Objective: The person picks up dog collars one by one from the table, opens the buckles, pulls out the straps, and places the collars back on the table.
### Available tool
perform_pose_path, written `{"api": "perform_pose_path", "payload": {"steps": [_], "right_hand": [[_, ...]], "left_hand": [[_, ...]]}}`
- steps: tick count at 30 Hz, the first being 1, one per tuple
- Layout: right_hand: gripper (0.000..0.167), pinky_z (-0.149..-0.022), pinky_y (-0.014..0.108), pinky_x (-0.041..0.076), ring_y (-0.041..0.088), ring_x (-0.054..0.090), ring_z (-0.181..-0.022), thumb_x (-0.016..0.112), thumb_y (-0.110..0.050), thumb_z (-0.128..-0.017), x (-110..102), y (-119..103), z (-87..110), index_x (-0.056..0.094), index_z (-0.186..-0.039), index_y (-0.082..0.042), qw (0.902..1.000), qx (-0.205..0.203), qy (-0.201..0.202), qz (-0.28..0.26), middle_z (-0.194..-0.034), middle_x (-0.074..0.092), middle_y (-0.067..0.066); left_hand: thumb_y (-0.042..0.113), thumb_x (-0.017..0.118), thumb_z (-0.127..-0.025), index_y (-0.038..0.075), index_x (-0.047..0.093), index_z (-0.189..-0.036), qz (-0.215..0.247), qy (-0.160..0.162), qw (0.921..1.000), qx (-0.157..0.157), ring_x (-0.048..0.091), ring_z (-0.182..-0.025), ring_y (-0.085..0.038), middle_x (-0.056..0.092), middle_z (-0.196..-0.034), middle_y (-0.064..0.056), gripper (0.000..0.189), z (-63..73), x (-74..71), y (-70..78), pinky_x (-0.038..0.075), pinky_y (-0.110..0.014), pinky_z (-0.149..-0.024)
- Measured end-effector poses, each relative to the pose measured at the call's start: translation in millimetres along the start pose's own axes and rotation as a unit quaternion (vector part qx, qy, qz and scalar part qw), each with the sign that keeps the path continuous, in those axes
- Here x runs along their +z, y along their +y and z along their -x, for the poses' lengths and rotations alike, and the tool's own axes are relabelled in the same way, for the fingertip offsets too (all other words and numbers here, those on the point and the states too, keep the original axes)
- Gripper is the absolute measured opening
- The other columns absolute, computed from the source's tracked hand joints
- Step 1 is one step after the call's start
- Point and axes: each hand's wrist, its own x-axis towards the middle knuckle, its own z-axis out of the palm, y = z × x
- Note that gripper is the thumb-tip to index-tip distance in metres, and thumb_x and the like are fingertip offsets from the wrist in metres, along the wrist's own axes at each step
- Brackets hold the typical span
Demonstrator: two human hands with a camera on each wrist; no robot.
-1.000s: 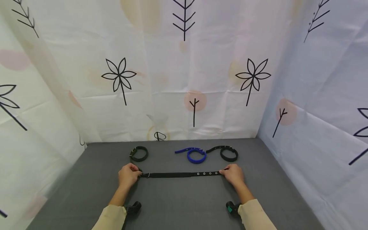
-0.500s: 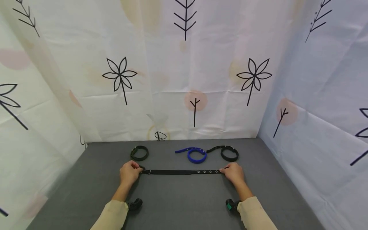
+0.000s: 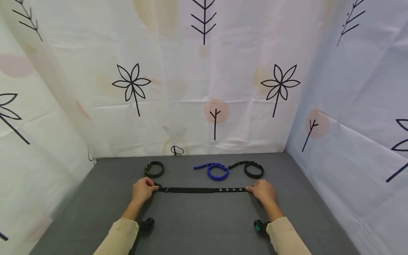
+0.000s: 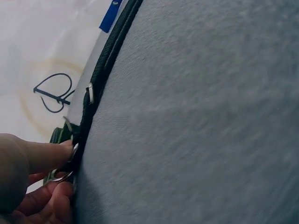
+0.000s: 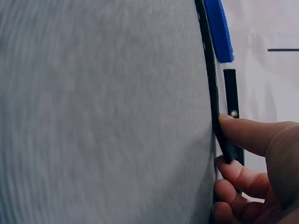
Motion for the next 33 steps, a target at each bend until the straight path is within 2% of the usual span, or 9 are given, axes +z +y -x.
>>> {"api": "perform_pose_path", "payload": {"steps": [3, 6, 9, 12, 17, 24, 28, 33], "right_hand": [[0.030, -0.056, 0.033, 0.039, 0.019, 0.050, -0.063, 0.074, -0.031, -0.084, -7, 6, 0.5, 0.059, -0.072, -0.007, 1.0000, -0.006, 0.000, 0.004, -0.071, 0.056, 0.004], [0.029, -0.061, 0.039, 0.044, 0.025, 0.055, -0.070, 0.071, -0.029, -0.087, -15, 7, 2.1, 0.061, -0.084, -0.001, 0.9997, -0.020, 0.005, -0.010, -0.081, 0.061, 0.010], [0.031, -0.069, 0.046, 0.046, 0.032, 0.058, -0.081, 0.067, -0.027, -0.091, -20, 3, 5.0, 0.061, -0.096, 0.003, 0.9980, -0.035, 0.025, -0.047, -0.093, 0.063, 0.018], [0.032, -0.076, 0.049, 0.046, 0.036, 0.059, -0.092, 0.064, -0.027, -0.094, -19, -9, 7.8, 0.061, -0.106, 0.003, 0.9931, -0.051, 0.060, -0.087, -0.103, 0.064, 0.020], [0.028, -0.081, 0.047, 0.047, 0.035, 0.061, -0.099, 0.066, -0.020, -0.094, -6, -36, 6.5, 0.062, -0.112, 0.001, 0.9751, -0.073, 0.119, -0.173, -0.107, 0.065, 0.020], [0.027, -0.081, 0.040, 0.047, 0.032, 0.063, -0.100, 0.067, -0.014, -0.093, 25, -64, 3.3, 0.061, -0.114, 0.002, 0.9491, -0.063, 0.171, -0.257, -0.109, 0.065, 0.019], [0.029, -0.084, 0.041, 0.047, 0.032, 0.060, -0.106, 0.065, -0.012, -0.093, 39, -69, -0.9, 0.059, -0.117, 0.003, 0.9370, -0.047, 0.174, -0.299, -0.115, 0.063, 0.021], [0.031, -0.086, 0.045, 0.047, 0.035, 0.059, -0.108, 0.064, -0.012, -0.094, 53, -75, -8.8, 0.057, -0.119, 0.004, 0.9265, -0.034, 0.165, -0.336, -0.118, 0.061, 0.022]], "left_hand": [[0.018, 0.081, -0.078, 0.009, 0.058, -0.074, -0.008, -0.029, 0.9995, -0.005, 0.053, -0.063, -0.022, 0.058, -0.069, -0.003, 0.025, -2.7, -7.1, -1.1, 0.042, -0.040, -0.061], [0.021, 0.080, -0.080, 0.008, 0.059, -0.077, -0.014, -0.034, 0.9993, -0.011, 0.053, -0.065, -0.022, 0.060, -0.073, -0.004, 0.025, -4.6, -13.9, -2.0, 0.042, -0.040, -0.062], [0.022, 0.079, -0.082, 0.008, 0.061, -0.081, -0.006, -0.009, 0.9999, 0.004, 0.054, -0.069, -0.024, 0.060, -0.078, -0.005, 0.023, -6.8, -16.4, 2.3, 0.043, -0.042, -0.063], [0.020, 0.078, -0.083, 0.007, 0.063, -0.086, 0.028, 0.020, 0.9990, 0.030, 0.056, -0.073, -0.025, 0.060, -0.082, -0.007, 0.020, -7.8, -12.5, 12.8, 0.044, -0.044, -0.066], [0.017, 0.077, -0.085, 0.007, 0.064, -0.091, 0.107, 0.034, 0.9917, 0.061, 0.058, -0.079, -0.024, 0.062, -0.085, -0.006, 0.017, -5.2, 7.4, 40.1, 0.046, -0.043, -0.071], [0.011, 0.076, -0.085, 0.007, 0.064, -0.095, 0.200, 0.038, 0.9750, 0.088, 0.063, -0.091, -0.027, 0.066, -0.094, -0.010, 0.016, 6.2, 45.8, 75.5, 0.051, -0.043, -0.076], [0.010, 0.075, -0.086, 0.004, 0.063, -0.103, 0.251, 0.008, 0.9634, 0.094, 0.063, -0.099, -0.030, 0.066, -0.104, -0.017, 0.022, 7.7, 67.0, 89.0, 0.052, -0.044, -0.084], [0.009, 0.073, -0.088, -0.002, 0.060, -0.114, 0.292, -0.062, 0.9503, 0.088, 0.060, -0.110, -0.036, 0.062, -0.116, -0.023, 0.032, 7.4, 86.4, 103.1, 0.049, -0.045, -0.091]]}}
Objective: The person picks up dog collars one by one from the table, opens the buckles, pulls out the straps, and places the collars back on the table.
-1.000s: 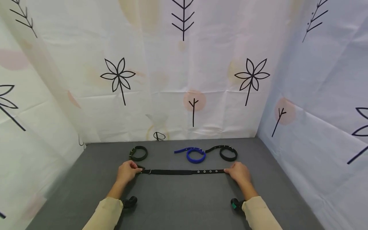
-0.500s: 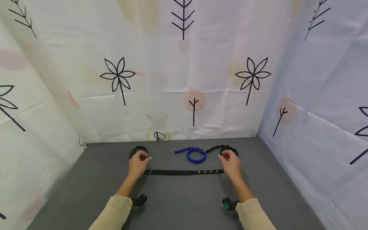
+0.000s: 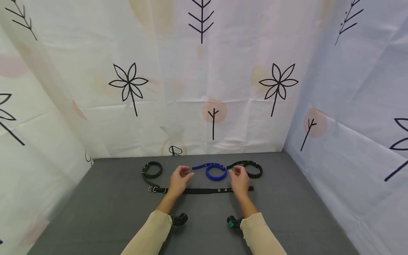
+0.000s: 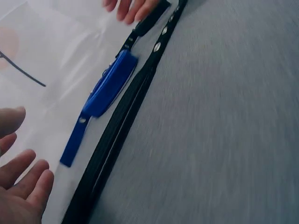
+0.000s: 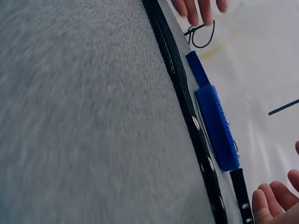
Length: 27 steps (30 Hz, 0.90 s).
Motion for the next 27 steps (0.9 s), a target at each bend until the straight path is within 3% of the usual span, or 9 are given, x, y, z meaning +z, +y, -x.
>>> {"api": "perform_pose_path", "payload": {"steps": [7, 13, 20, 27], "right_hand": [[0.035, -0.095, 0.049, 0.043, 0.038, 0.055, -0.114, 0.060, -0.016, -0.097, 16, 3, -2.4, 0.055, -0.123, 0.007, 0.9984, 0.041, -0.014, -0.035, -0.122, 0.058, 0.025], [0.040, -0.097, 0.049, 0.041, 0.039, 0.051, -0.116, 0.054, -0.020, -0.100, 24, 2, -6.1, 0.050, -0.129, 0.008, 0.9911, 0.085, -0.030, -0.098, -0.126, 0.054, 0.027], [0.041, -0.102, 0.048, 0.039, 0.039, 0.048, -0.121, 0.051, -0.016, -0.102, 34, -1, -6.1, 0.045, -0.133, 0.010, 0.9797, 0.116, -0.045, -0.157, -0.131, 0.049, 0.029], [0.042, -0.104, 0.048, 0.037, 0.040, 0.046, -0.124, 0.048, -0.013, -0.102, 35, -2, -6.0, 0.041, -0.135, 0.013, 0.9752, 0.119, -0.052, -0.179, -0.132, 0.047, 0.031]], "left_hand": [[0.005, 0.068, -0.091, -0.002, 0.048, -0.136, 0.028, -0.104, 0.9934, -0.042, 0.049, -0.125, -0.039, 0.050, -0.137, -0.024, 0.050, -4.3, 21.0, -5.1, 0.044, -0.050, -0.097], [0.005, 0.069, -0.090, -0.005, 0.040, -0.143, 0.027, -0.155, 0.9863, -0.049, 0.042, -0.131, -0.039, 0.045, -0.141, -0.028, 0.061, -13.1, 34.8, -1.2, 0.038, -0.050, -0.103], [0.008, 0.071, -0.089, -0.005, 0.035, -0.146, -0.012, -0.172, 0.9821, -0.076, 0.039, -0.134, -0.037, 0.044, -0.143, -0.026, 0.069, -18.5, 47.2, 5.8, 0.032, -0.049, -0.107], [0.005, 0.068, -0.090, -0.011, 0.037, -0.143, -0.002, -0.161, 0.9841, -0.074, 0.041, -0.133, -0.037, 0.044, -0.142, -0.027, 0.063, -17.7, 55.3, 7.6, 0.036, -0.046, -0.106]]}}
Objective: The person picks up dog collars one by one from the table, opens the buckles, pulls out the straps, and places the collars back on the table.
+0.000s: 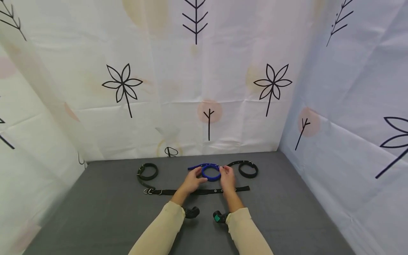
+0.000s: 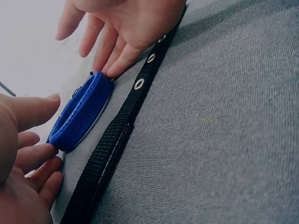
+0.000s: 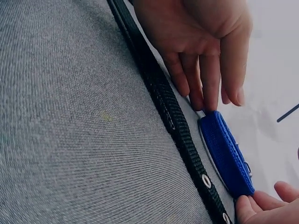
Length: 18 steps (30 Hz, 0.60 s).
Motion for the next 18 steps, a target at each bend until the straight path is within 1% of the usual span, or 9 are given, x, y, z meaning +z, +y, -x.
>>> {"api": "perform_pose_path", "payload": {"steps": [2, 5, 9, 11, 13, 16, 18], "right_hand": [[0.042, -0.104, 0.049, 0.037, 0.041, 0.046, -0.124, 0.048, -0.014, -0.102, 1, -1, 0.8, 0.041, -0.134, 0.013, 1.0000, -0.003, 0.001, -0.003, -0.132, 0.047, 0.031], [0.041, -0.104, 0.049, 0.037, 0.042, 0.047, -0.123, 0.048, -0.016, -0.103, 3, -1, 2.4, 0.043, -0.132, 0.012, 0.9998, -0.006, 0.001, -0.018, -0.131, 0.048, 0.031], [0.041, -0.104, 0.050, 0.036, 0.044, 0.046, -0.123, 0.048, -0.017, -0.104, 7, -1, 7.1, 0.042, -0.131, 0.013, 0.9989, -0.009, -0.006, -0.045, -0.132, 0.047, 0.034], [0.041, -0.104, 0.051, 0.036, 0.044, 0.046, -0.123, 0.047, -0.016, -0.104, 10, -2, 9.8, 0.041, -0.131, 0.013, 0.9979, -0.007, -0.009, -0.063, -0.132, 0.046, 0.035], [0.040, -0.104, 0.051, 0.036, 0.044, 0.046, -0.122, 0.047, -0.015, -0.104, 11, -5, 11.5, 0.040, -0.131, 0.013, 0.9962, -0.002, -0.010, -0.087, -0.132, 0.045, 0.035], [0.035, -0.103, 0.050, 0.038, 0.041, 0.048, -0.121, 0.048, -0.012, -0.103, 13, -10, 12.5, 0.042, -0.128, 0.012, 0.9926, 0.005, -0.005, -0.121, -0.127, 0.048, 0.033], [0.030, -0.101, 0.050, 0.040, 0.038, 0.051, -0.117, 0.050, -0.009, -0.102, 13, -16, 12.5, 0.044, -0.124, 0.010, 0.9899, 0.007, 0.002, -0.142, -0.121, 0.053, 0.028]], "left_hand": [[0.000, 0.067, -0.090, -0.014, 0.041, -0.139, 0.018, 0.020, 0.9996, 0.006, 0.045, -0.129, -0.039, 0.048, -0.137, -0.029, 0.057, 0.2, 0.5, -0.2, 0.041, -0.045, -0.101], [-0.004, 0.067, -0.089, -0.015, 0.050, -0.130, 0.047, 0.073, 0.9962, 0.006, 0.053, -0.120, -0.040, 0.056, -0.127, -0.030, 0.047, 1.1, 0.6, 0.0, 0.047, -0.044, -0.094], [0.000, 0.071, -0.086, -0.011, 0.061, -0.120, 0.054, 0.156, 0.9863, -0.005, 0.059, -0.111, -0.036, 0.063, -0.117, -0.024, 0.037, 3.4, 0.8, 1.8, 0.050, -0.043, -0.090], [0.001, 0.074, -0.084, -0.009, 0.064, -0.116, 0.052, 0.184, 0.9815, -0.011, 0.062, -0.107, -0.034, 0.066, -0.113, -0.022, 0.035, 4.4, 0.8, 2.3, 0.051, -0.042, -0.087], [0.000, 0.075, -0.082, -0.008, 0.066, -0.114, 0.055, 0.200, 0.9782, -0.011, 0.064, -0.102, -0.034, 0.067, -0.111, -0.021, 0.034, 5.1, 0.4, 2.7, 0.053, -0.041, -0.082], [-0.003, 0.076, -0.080, -0.005, 0.067, -0.113, 0.065, 0.207, 0.9761, -0.004, 0.066, -0.097, -0.032, 0.067, -0.111, -0.019, 0.034, 5.1, -1.5, 3.6, 0.055, -0.038, -0.077], [-0.007, 0.075, -0.079, -0.004, 0.067, -0.113, 0.075, 0.209, 0.9749, 0.011, 0.067, -0.096, -0.032, 0.067, -0.111, -0.019, 0.035, 4.9, -3.8, 5.6, 0.056, -0.037, -0.075]]}}
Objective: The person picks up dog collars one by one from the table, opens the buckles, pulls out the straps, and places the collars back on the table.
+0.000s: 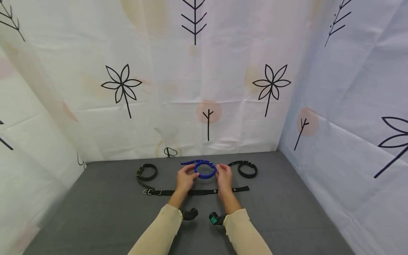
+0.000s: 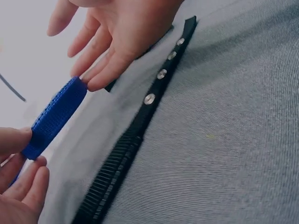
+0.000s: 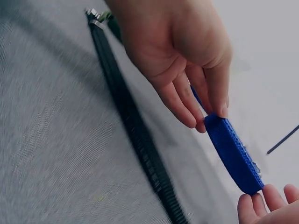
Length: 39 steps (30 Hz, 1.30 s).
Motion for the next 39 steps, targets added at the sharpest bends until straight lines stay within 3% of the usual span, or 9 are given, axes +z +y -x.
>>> {"api": "perform_pose_path", "payload": {"steps": [5, 11, 21, 26, 29, 32, 34, 37, 39], "right_hand": [[0.015, -0.091, 0.042, 0.049, 0.027, 0.058, -0.101, 0.052, -0.001, -0.099, 7, -20, 3.9, 0.050, -0.112, 0.006, 0.9988, -0.005, 0.011, -0.047, -0.103, 0.056, 0.013], [0.014, -0.080, 0.035, 0.054, 0.018, 0.056, -0.087, 0.057, -0.001, -0.096, 13, -40, 12.8, 0.053, -0.108, 0.006, 0.9977, -0.043, 0.016, -0.051, -0.095, 0.054, 0.008], [0.028, -0.067, 0.022, 0.050, 0.011, 0.057, -0.080, 0.068, -0.017, -0.093, 9, -58, 27.2, 0.064, -0.113, 0.003, 0.9913, -0.095, -0.043, 0.080, -0.091, 0.058, 0.003], [0.026, -0.062, 0.023, 0.042, 0.013, 0.050, -0.075, 0.070, -0.012, -0.091, 7, -77, 48.4, 0.068, -0.110, 0.006, 0.9625, -0.157, -0.074, 0.209, -0.086, 0.055, 0.005], [0.023, -0.061, 0.024, 0.042, 0.015, 0.049, -0.073, 0.072, -0.007, -0.088, 5, -86, 63.1, 0.068, -0.106, 0.008, 0.9346, -0.208, -0.096, 0.272, -0.084, 0.055, 0.008], [0.019, -0.061, 0.024, 0.042, 0.015, 0.049, -0.071, 0.073, -0.003, -0.086, 1, -89, 71.7, 0.070, -0.101, 0.007, 0.9129, -0.240, -0.125, 0.306, -0.082, 0.055, 0.008], [0.017, -0.060, 0.024, 0.043, 0.016, 0.050, -0.069, 0.073, -0.001, -0.085, -3, -89, 75.0, 0.070, -0.099, 0.007, 0.8999, -0.257, -0.149, 0.319, -0.082, 0.055, 0.008], [0.015, -0.057, 0.024, 0.045, 0.016, 0.052, -0.065, 0.073, 0.002, -0.084, -10, -87, 77.5, 0.069, -0.097, 0.007, 0.8873, -0.269, -0.184, 0.326, -0.082, 0.056, 0.009], [0.014, -0.054, 0.023, 0.045, 0.017, 0.051, -0.062, 0.073, 0.004, -0.083, -14, -86, 78.1, 0.069, -0.095, 0.008, 0.8813, -0.276, -0.207, 0.323, -0.081, 0.057, 0.010]], "left_hand": [[-0.007, 0.075, -0.079, 0.000, 0.069, -0.113, 0.034, -0.011, 0.9986, 0.038, 0.068, -0.096, -0.030, 0.069, -0.107, -0.019, 0.035, -1.1, -9.2, 12.5, 0.056, -0.037, -0.076], [-0.012, 0.074, -0.079, -0.002, 0.069, -0.110, 0.069, -0.032, 0.9857, 0.150, 0.067, -0.095, -0.032, 0.068, -0.107, -0.019, 0.032, 2.6, -18.9, 34.5, 0.055, -0.040, -0.081], [-0.020, 0.068, -0.079, -0.015, 0.065, -0.103, 0.122, -0.104, 0.9487, 0.272, 0.061, -0.100, -0.046, 0.056, -0.120, -0.035, 0.024, 32.3, -47.4, 67.2, 0.047, -0.060, -0.084], [-0.020, 0.068, -0.079, -0.014, 0.065, -0.102, 0.103, -0.114, 0.9378, 0.311, 0.062, -0.099, -0.046, 0.057, -0.117, -0.033, 0.025, 46.0, -52.9, 65.9, 0.049, -0.058, -0.082], [-0.020, 0.068, -0.079, -0.013, 0.061, -0.107, 0.129, -0.120, 0.9457, 0.273, 0.062, -0.100, -0.044, 0.057, -0.119, -0.030, 0.030, 50.7, -53.9, 53.9, 0.050, -0.053, -0.084], [-0.018, 0.068, -0.080, -0.009, 0.052, -0.119, 0.183, -0.134, 0.9558, 0.187, 0.064, -0.102, -0.035, 0.054, -0.124, -0.028, 0.043, 54.6, -58.4, 43.1, 0.053, -0.042, -0.085], [-0.016, 0.068, -0.082, -0.005, 0.044, -0.130, 0.218, -0.158, 0.9542, 0.131, 0.065, -0.102, -0.028, 0.052, -0.127, -0.029, 0.056, 55.5, -64.1, 38.5, 0.054, -0.035, -0.083], [-0.013, 0.065, -0.086, 0.004, 0.029, -0.146, 0.264, -0.230, 0.9333, 0.080, 0.066, -0.100, -0.025, 0.050, -0.129, -0.032, 0.072, 53.4, -75.8, 33.3, 0.053, -0.033, -0.083], [-0.011, 0.059, -0.091, 0.005, 0.021, -0.151, 0.290, -0.298, 0.9071, 0.063, 0.065, -0.102, -0.027, 0.050, -0.129, -0.032, 0.073, 49.9, -85.5, 29.0, 0.052, -0.037, -0.087]]}}
